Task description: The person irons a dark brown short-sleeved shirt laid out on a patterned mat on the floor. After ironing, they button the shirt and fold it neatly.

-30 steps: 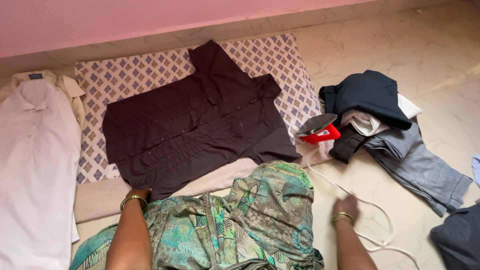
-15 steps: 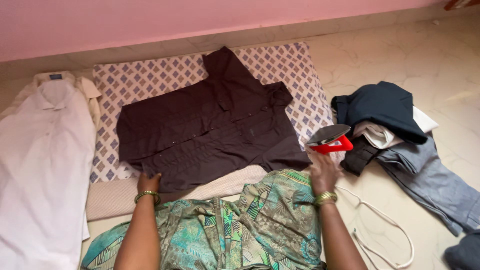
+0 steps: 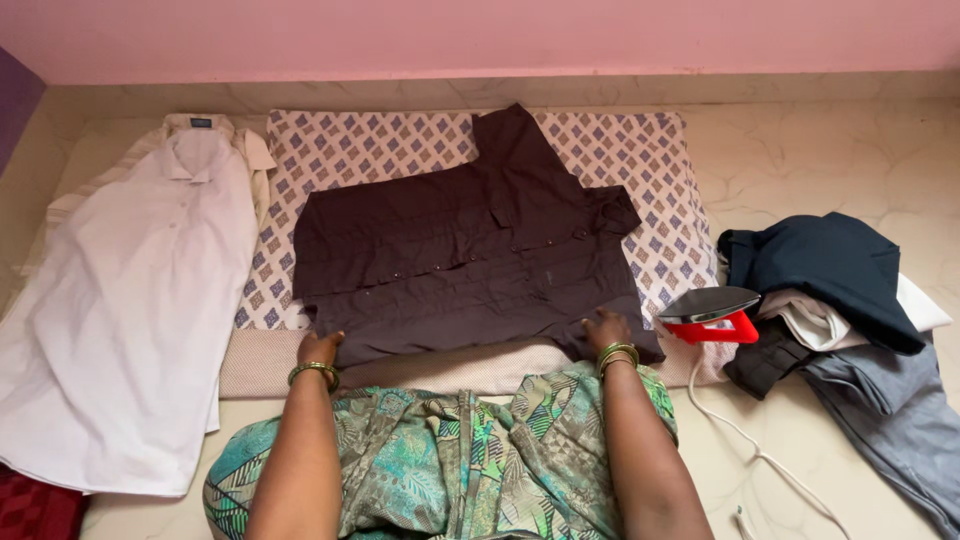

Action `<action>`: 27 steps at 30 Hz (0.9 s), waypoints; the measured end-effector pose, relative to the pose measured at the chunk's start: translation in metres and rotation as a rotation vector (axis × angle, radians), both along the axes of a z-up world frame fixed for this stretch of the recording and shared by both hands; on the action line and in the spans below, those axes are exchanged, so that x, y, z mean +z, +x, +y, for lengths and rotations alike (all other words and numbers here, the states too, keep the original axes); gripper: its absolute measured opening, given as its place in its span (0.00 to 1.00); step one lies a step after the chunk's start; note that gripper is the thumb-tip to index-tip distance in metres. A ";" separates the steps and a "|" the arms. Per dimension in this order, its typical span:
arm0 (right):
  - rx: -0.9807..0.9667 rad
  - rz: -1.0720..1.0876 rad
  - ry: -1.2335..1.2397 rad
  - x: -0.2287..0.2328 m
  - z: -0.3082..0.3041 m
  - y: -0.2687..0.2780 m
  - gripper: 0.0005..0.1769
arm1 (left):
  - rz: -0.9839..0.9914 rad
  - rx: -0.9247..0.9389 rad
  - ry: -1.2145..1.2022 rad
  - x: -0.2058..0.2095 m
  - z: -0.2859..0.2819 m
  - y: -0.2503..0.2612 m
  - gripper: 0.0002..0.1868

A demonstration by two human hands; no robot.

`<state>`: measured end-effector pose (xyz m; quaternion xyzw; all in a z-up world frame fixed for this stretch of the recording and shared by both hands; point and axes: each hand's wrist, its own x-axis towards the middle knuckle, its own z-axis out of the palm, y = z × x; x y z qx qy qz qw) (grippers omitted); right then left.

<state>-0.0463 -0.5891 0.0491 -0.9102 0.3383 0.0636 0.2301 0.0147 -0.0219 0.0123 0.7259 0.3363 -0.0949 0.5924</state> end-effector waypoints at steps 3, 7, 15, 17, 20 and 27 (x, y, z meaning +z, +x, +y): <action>-0.081 0.017 -0.052 0.003 -0.018 0.003 0.35 | 0.132 -0.026 0.146 0.001 -0.005 -0.004 0.30; -0.310 0.088 -0.008 0.010 -0.026 0.007 0.34 | 0.169 -0.052 0.335 -0.003 -0.003 0.000 0.33; -0.617 0.194 0.126 0.018 -0.042 -0.003 0.29 | 0.439 0.059 0.081 -0.020 -0.001 0.010 0.33; -0.642 0.179 0.151 0.017 -0.043 -0.003 0.28 | 0.445 0.040 0.050 -0.020 -0.003 0.010 0.34; -0.667 0.128 0.195 0.017 -0.042 -0.003 0.27 | 0.468 0.018 0.015 -0.022 -0.003 0.009 0.32; -0.670 -0.193 0.326 0.020 -0.042 -0.006 0.27 | 0.517 -0.158 0.089 -0.034 -0.003 0.009 0.30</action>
